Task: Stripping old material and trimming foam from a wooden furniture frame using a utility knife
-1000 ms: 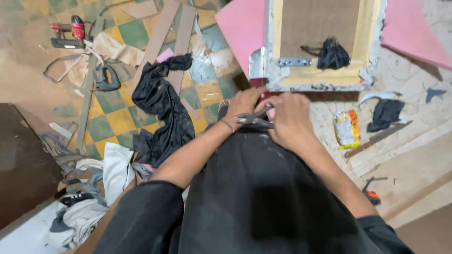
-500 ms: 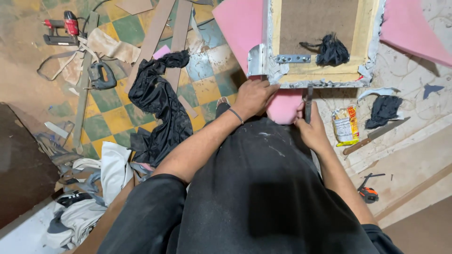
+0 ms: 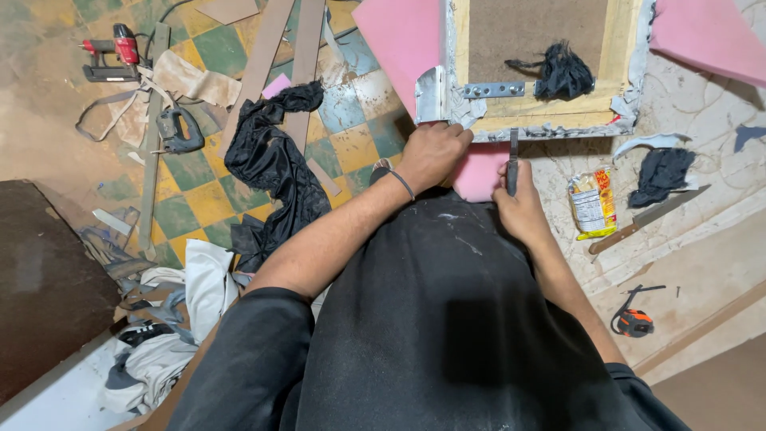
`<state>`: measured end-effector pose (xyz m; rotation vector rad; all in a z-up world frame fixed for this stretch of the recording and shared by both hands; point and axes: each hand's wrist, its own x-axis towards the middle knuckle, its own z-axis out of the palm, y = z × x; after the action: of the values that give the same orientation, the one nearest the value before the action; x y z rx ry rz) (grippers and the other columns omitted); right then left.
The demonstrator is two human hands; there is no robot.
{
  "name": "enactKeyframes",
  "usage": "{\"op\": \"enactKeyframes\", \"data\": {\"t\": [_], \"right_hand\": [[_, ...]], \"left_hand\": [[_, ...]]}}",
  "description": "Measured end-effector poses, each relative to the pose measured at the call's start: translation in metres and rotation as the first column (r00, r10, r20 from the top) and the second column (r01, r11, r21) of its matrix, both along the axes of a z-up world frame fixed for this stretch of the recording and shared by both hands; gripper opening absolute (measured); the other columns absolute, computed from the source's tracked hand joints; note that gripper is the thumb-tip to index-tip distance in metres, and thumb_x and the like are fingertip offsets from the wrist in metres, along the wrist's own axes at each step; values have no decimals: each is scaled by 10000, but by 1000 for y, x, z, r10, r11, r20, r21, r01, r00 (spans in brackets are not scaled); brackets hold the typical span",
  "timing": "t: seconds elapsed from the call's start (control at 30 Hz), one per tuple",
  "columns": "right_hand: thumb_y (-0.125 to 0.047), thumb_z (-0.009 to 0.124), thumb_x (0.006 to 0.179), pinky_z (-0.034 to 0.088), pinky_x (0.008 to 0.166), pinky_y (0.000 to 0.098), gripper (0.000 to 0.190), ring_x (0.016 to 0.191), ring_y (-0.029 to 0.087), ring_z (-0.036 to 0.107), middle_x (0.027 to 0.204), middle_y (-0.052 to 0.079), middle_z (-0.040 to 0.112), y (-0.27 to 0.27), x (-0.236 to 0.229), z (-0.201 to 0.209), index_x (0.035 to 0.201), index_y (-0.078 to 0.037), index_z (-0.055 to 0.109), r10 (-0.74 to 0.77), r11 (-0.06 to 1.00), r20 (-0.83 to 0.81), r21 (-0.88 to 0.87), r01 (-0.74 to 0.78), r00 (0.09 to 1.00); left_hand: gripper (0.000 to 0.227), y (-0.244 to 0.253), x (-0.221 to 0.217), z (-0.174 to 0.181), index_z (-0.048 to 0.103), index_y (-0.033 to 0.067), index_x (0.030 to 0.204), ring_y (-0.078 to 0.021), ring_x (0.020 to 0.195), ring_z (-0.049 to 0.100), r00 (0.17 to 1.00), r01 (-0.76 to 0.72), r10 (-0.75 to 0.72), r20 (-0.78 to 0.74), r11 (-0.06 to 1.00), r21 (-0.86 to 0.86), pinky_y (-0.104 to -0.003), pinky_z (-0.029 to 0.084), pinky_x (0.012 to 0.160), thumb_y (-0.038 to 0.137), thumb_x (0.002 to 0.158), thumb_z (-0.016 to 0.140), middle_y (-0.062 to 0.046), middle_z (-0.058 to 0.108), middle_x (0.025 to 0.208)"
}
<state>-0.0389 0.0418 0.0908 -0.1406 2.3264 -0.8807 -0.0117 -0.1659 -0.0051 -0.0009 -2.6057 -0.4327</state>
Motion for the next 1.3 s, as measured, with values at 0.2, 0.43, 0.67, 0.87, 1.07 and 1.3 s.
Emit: {"op": "enactKeyframes", "data": {"t": [0.2, 0.43, 0.67, 0.87, 1.07, 1.3], "right_hand": [[-122, 593, 825, 466, 861, 487, 372, 954, 315, 628, 982, 107, 601, -5, -3, 8, 1188, -143, 519, -14, 1000, 16, -14, 14, 1000], [-117, 590, 829, 468, 884, 506, 366, 996, 343, 638, 986, 112, 602, -2, -8, 9, 1187, -156, 520, -9, 1000, 13, -12, 9, 1000], [-113, 574, 834, 466, 894, 524, 365, 1010, 371, 640, 969, 128, 595, -4, -9, 14, 1192, -147, 511, -21, 1000, 12, -16, 21, 1000], [-108, 563, 835, 460, 899, 547, 359, 1030, 413, 639, 976, 159, 606, 0, -7, 16, 1188, -132, 505, -2, 1000, 3, 2, 2, 1000], [-110, 554, 852, 463, 890, 562, 340, 1035, 435, 638, 979, 179, 607, 5, -8, 9, 1186, -124, 492, 12, 1000, -24, 2, -12, 1000], [-127, 561, 857, 450, 863, 551, 339, 1005, 434, 633, 994, 192, 609, 15, -4, -3, 1182, -142, 468, 34, 999, -32, 22, -34, 999]], "left_hand": [[70, -19, 2, 13, 627, 246, 840, -145, 629, 683, 993, 121, -121, 3, 989, -83, -271, 532, 522, 243, 903, 596, 65, 631, 725], [32, -20, -2, 9, 612, 229, 876, -144, 609, 684, 975, 218, -220, -3, 968, -123, -271, 546, 505, 230, 905, 600, 60, 622, 719], [111, -26, -4, -7, 636, 213, 1011, -149, 618, 691, 947, 320, -318, 34, 944, -82, -279, 567, 527, 260, 915, 606, 49, 630, 740], [82, -25, -1, 2, 596, 229, 1049, -110, 643, 695, 933, 358, -351, 78, 929, -95, -249, 574, 548, 270, 985, 565, 64, 651, 785], [63, -21, -1, 1, 564, 224, 1041, -124, 661, 698, 940, 341, -338, 48, 936, -85, -253, 574, 545, 274, 1005, 560, 59, 631, 784], [69, -18, 4, 2, 546, 231, 1033, -136, 662, 685, 952, 305, -304, 31, 950, -69, -263, 578, 542, 299, 1023, 539, 55, 599, 780]]}}
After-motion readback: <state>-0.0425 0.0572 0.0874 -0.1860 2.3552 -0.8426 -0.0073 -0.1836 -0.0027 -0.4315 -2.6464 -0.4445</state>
